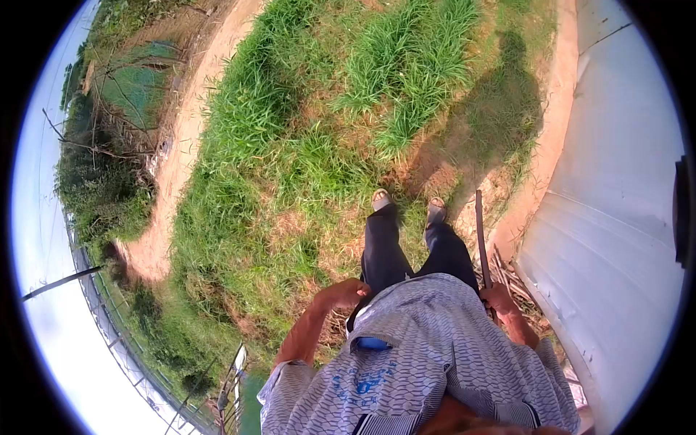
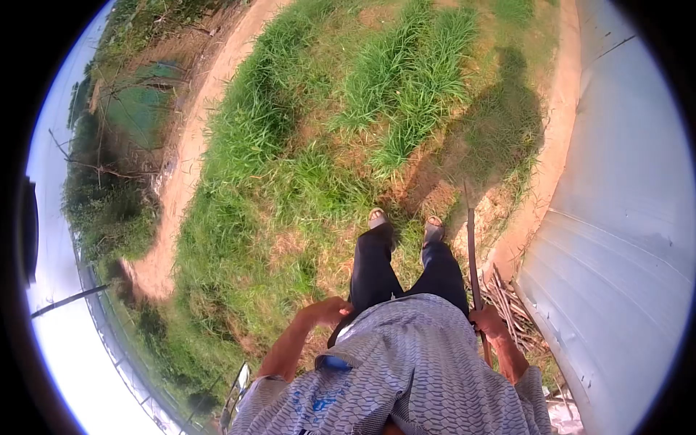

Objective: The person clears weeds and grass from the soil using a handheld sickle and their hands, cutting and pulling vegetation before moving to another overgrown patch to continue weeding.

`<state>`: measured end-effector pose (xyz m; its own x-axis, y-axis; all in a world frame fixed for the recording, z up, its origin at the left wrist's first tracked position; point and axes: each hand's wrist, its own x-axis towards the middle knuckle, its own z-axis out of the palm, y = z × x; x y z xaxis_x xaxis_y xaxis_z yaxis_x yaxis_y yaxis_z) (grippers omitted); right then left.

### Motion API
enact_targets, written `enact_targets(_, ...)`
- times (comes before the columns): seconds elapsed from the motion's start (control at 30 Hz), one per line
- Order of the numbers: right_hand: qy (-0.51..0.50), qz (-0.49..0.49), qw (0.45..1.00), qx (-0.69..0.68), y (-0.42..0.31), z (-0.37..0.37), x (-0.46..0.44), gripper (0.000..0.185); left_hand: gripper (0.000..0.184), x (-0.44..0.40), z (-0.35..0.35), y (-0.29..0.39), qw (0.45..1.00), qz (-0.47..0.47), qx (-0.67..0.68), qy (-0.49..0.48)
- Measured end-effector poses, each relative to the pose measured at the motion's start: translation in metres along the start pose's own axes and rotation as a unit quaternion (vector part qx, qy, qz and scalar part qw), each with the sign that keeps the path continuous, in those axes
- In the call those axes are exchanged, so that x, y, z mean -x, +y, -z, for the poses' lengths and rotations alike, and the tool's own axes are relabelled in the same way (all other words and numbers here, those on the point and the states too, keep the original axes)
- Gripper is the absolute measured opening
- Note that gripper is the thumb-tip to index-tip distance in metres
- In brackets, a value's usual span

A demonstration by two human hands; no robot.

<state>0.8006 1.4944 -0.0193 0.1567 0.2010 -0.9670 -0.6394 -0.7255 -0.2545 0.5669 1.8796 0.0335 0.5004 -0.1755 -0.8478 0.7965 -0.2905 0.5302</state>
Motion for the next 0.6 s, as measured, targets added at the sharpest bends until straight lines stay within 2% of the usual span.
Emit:
enact_targets(0.03,-0.003,-0.003,1.000,0.006,-0.008,0.002,-0.002,0.013,0.010,0.005,0.003,-0.002,0.999,0.005,-0.008,-0.039)
enact_targets(0.07,-0.017,-0.016,0.999,-0.025,-0.015,0.004,-0.005,0.013,0.005,-0.004,-0.002,-0.037,0.998,-0.047,-0.012,-0.036)
enact_targets(0.17,-0.018,-0.028,0.998,-0.046,-0.048,-0.002,-0.017,0.012,0.006,0.007,0.025,-0.030,0.999,-0.006,0.039,-0.035)
enact_targets(0.23,-0.033,-0.038,0.996,-0.077,-0.070,-0.010,-0.032,0.011,0.005,0.003,0.045,-0.032,0.999,-0.012,0.027,-0.019)
enact_targets(0.3,-0.011,-0.025,0.997,-0.068,-0.095,-0.027,-0.046,0.010,0.006,0.004,0.072,-0.034,0.996,0.001,0.089,-0.004)
enact_targets(0.33,0.014,-0.031,0.998,-0.052,-0.110,-0.036,-0.052,0.009,0.008,0.004,0.095,-0.033,0.999,0.001,0.033,-0.014)
enact_targets(0.37,0.041,-0.038,0.998,-0.038,-0.126,-0.048,-0.059,0.009,0.008,0.002,0.112,-0.043,0.999,-0.002,0.032,-0.015)
enact_targets(0.43,0.050,-0.040,0.998,-0.028,-0.158,-0.078,-0.071,0.008,0.009,-0.009,0.147,-0.076,0.999,-0.045,0.014,0.002)
enact_targets(0.47,0.058,-0.042,0.997,-0.013,-0.171,-0.095,-0.076,0.007,0.008,-0.021,0.164,-0.112,0.994,-0.104,-0.044,0.015)
enact_targets(0.5,0.069,-0.040,0.997,0.000,-0.188,-0.114,-0.083,0.007,0.008,-0.019,0.193,-0.119,0.993,-0.109,-0.050,0.009)
enact_targets(0.57,0.085,-0.062,0.994,0.002,-0.215,-0.157,-0.085,0.007,0.008,-0.005,0.236,-0.130,0.998,-0.026,0.030,-0.039)
enact_targets(0.6,0.072,-0.057,0.995,-0.025,-0.227,-0.181,-0.082,0.007,0.010,0.005,0.264,-0.130,0.999,-0.004,-0.001,-0.054)
